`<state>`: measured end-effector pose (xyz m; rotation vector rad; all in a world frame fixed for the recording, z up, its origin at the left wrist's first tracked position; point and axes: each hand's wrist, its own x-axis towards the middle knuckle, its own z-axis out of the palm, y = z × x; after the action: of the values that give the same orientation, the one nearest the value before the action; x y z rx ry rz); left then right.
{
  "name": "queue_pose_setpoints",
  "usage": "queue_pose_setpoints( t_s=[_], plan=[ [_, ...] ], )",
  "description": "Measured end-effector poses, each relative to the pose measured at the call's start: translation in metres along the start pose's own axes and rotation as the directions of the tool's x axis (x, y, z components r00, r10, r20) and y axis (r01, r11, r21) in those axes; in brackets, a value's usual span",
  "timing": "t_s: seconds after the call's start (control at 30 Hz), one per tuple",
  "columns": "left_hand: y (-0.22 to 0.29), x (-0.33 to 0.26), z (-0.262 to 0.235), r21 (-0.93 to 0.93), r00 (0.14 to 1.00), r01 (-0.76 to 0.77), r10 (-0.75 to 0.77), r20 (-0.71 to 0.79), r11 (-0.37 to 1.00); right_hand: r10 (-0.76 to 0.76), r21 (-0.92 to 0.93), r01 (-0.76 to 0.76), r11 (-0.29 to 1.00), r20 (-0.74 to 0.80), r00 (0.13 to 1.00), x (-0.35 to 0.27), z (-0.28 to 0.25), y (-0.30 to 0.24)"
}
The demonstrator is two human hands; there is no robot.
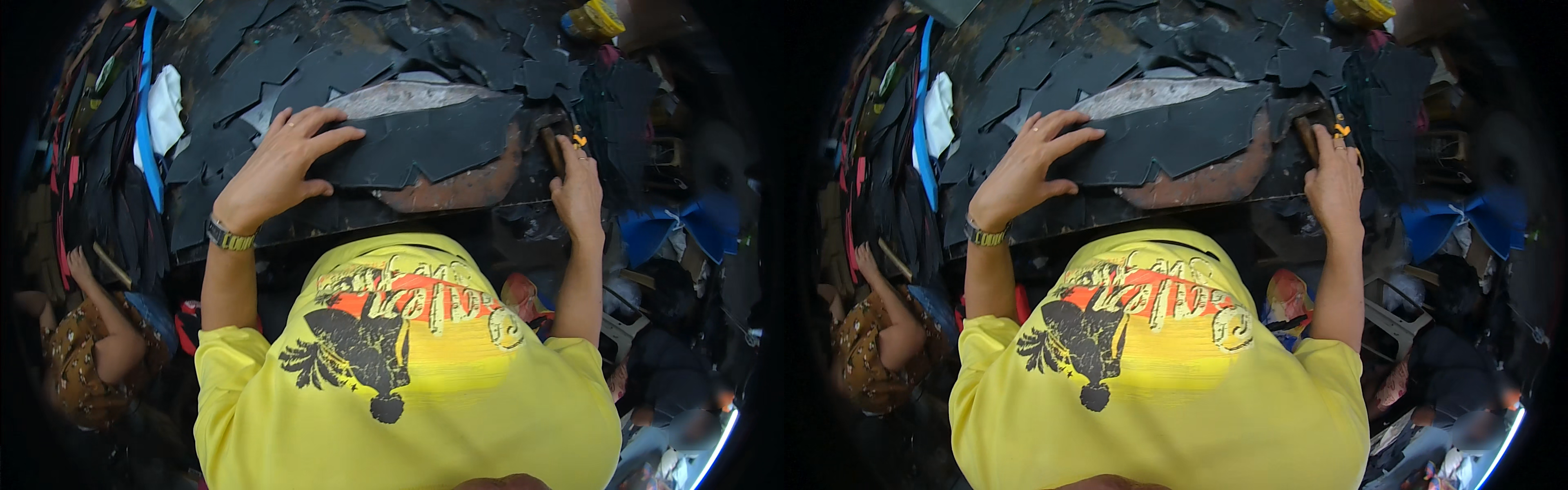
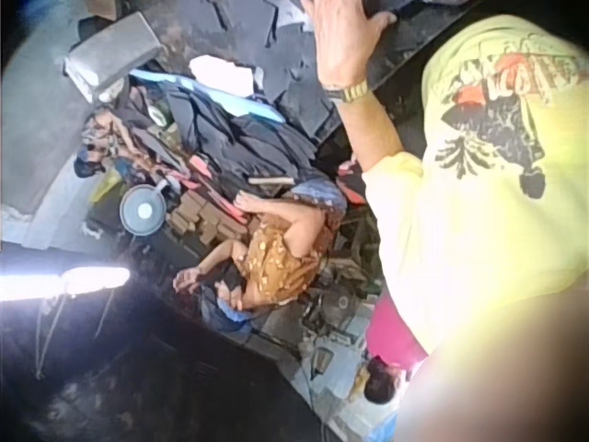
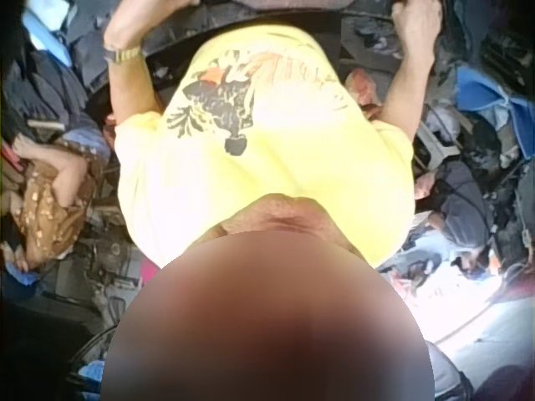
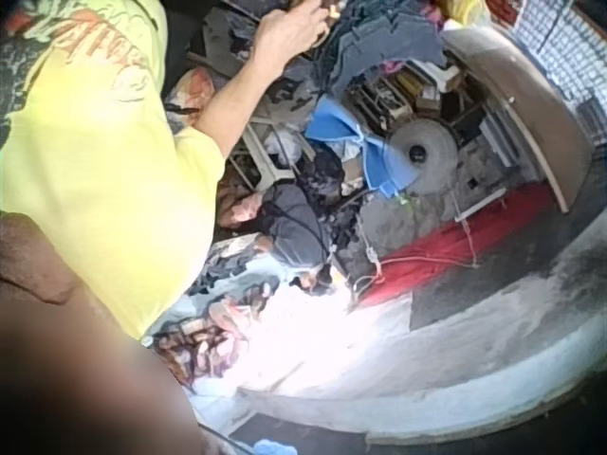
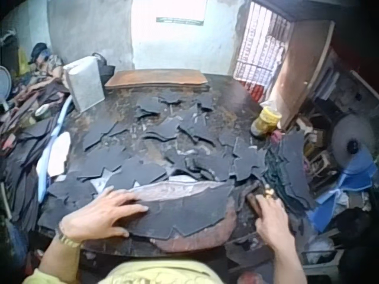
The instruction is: The person repeatedly picks up black leather pieces from a cluttered workbench, inspects them by hand, and places them back down. The person also uses a small metal tool to press or adjust some pieces. The task appears to be sorting or organizing the leather pieces.
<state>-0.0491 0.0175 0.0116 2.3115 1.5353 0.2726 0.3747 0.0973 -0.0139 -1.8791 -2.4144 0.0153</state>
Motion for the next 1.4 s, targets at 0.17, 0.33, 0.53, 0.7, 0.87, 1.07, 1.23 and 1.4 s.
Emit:
queue_pose_setpoints(
  t_s=[0.17, 0.33, 0.53, 0.7, 0.87, 1.07, 1.23, 1.4],
  plan=[
    [0.001, -0.002, 0.007, -0.039, 1.000, -0.019, 0.018, -0.008, 0.999, 0.002, -0.050, -0.008, 0.999, -0.112, 0.994, 0.002, 0.015, 0.000],
    [0.004, -0.001, 0.014, -0.034, 0.998, -0.032, 0.030, -0.054, 0.999, 0.096, 0.210, -0.069, 0.975, -0.118, 0.988, 0.003, 0.005, 0.002],
    [0.003, -0.002, 0.019, -0.042, 0.996, -0.024, 0.020, -0.091, 0.999, 0.287, 0.848, -0.180, 0.499, 0.035, 0.957, -0.005, -0.025, -0.019],
    [0.004, -0.003, 0.019, -0.178, 0.992, 0.048, -0.068, -0.107, 0.983, 0.230, 0.962, 0.163, 0.221, -0.214, 0.949, -0.035, -0.047, -0.051],
    [0.001, -0.003, 0.018, -0.101, 0.990, -0.029, 0.015, -0.137, 0.994, 0.204, 0.955, 0.168, 0.246, -0.220, 0.954, -0.044, -0.030, -0.066],
    [-0.007, -0.005, 0.017, -0.145, 0.988, -0.093, 0.074, -0.133, 0.985, 0.227, 0.954, 0.187, 0.235, -0.241, 0.944, -0.039, -0.037, -0.054],
    [-0.011, 0.000, 0.017, -0.125, 0.988, -0.120, 0.106, -0.111, 0.985, 0.239, 0.920, 0.303, 0.248, -0.362, 0.901, -0.043, -0.054, -0.054],
    [-0.004, -0.004, 0.004, -0.022, 0.997, -0.069, 0.068, -0.032, 0.997, 0.220, 0.890, 0.364, 0.274, -0.427, 0.877, -0.044, -0.055, -0.054]
  ],
)
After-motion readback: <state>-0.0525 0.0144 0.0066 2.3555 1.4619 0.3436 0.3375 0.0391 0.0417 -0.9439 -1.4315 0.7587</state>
